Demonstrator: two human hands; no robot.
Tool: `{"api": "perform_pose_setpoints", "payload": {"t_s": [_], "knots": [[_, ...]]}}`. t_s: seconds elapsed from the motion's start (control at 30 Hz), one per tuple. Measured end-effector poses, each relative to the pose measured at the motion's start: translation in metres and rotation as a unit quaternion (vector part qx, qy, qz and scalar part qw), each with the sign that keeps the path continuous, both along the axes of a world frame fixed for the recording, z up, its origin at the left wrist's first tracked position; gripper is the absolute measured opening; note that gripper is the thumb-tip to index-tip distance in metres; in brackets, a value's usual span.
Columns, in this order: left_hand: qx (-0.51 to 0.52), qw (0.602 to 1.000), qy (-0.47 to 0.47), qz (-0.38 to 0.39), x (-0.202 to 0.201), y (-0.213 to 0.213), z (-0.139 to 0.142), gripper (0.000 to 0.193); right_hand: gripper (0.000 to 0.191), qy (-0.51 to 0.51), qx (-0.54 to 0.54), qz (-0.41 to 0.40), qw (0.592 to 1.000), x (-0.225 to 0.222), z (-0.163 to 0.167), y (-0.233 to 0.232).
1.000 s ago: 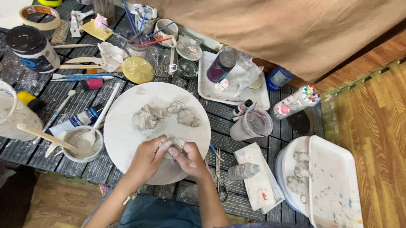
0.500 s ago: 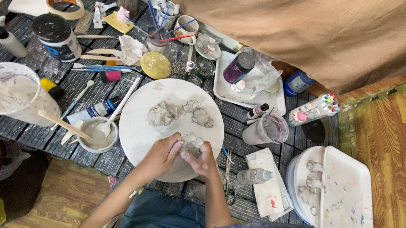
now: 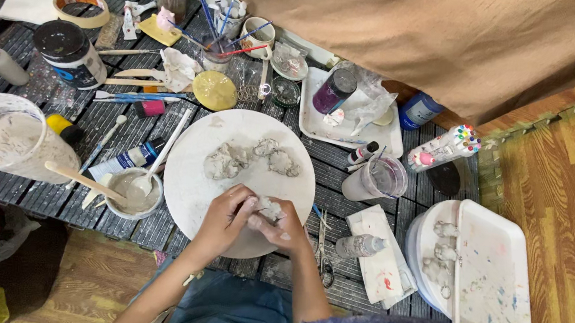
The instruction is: The person shapes a small lump of gray clay on a white plate using both hands. They repeatedly pinch, roll, and press the clay, occasionally using a wooden stick to smooth or adjust the surface. The person continues refining the clay's shape throughout the clip.
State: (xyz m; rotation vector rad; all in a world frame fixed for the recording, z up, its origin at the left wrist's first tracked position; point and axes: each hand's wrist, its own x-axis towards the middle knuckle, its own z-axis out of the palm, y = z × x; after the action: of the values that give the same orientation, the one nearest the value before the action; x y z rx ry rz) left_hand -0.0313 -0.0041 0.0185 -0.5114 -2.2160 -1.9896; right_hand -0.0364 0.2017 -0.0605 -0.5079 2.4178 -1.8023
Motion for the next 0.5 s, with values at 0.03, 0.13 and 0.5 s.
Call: {"api": "perform_pose_setpoints", "payload": {"t_s": [0.03, 0.13, 0.5], "knots": [[-0.006, 1.000, 0.010, 0.003, 0.001, 0.000, 0.000, 0.016, 0.040, 0.064, 0.034, -0.034, 0.997, 0.001, -0.002, -0.001], [-0.009, 0.999, 0.013, 0.035, 0.002, -0.001, -0.002, 0.015, 0.035, -0.020, -0.037, -0.016, 0.999, 0.000, -0.004, 0.000], [-0.027, 0.993, -0.063, -0.098, -0.003, -0.008, -0.003, 0.020, 0.035, -0.051, -0.099, -0.068, 0.991, 0.001, -0.017, 0.011]]}}
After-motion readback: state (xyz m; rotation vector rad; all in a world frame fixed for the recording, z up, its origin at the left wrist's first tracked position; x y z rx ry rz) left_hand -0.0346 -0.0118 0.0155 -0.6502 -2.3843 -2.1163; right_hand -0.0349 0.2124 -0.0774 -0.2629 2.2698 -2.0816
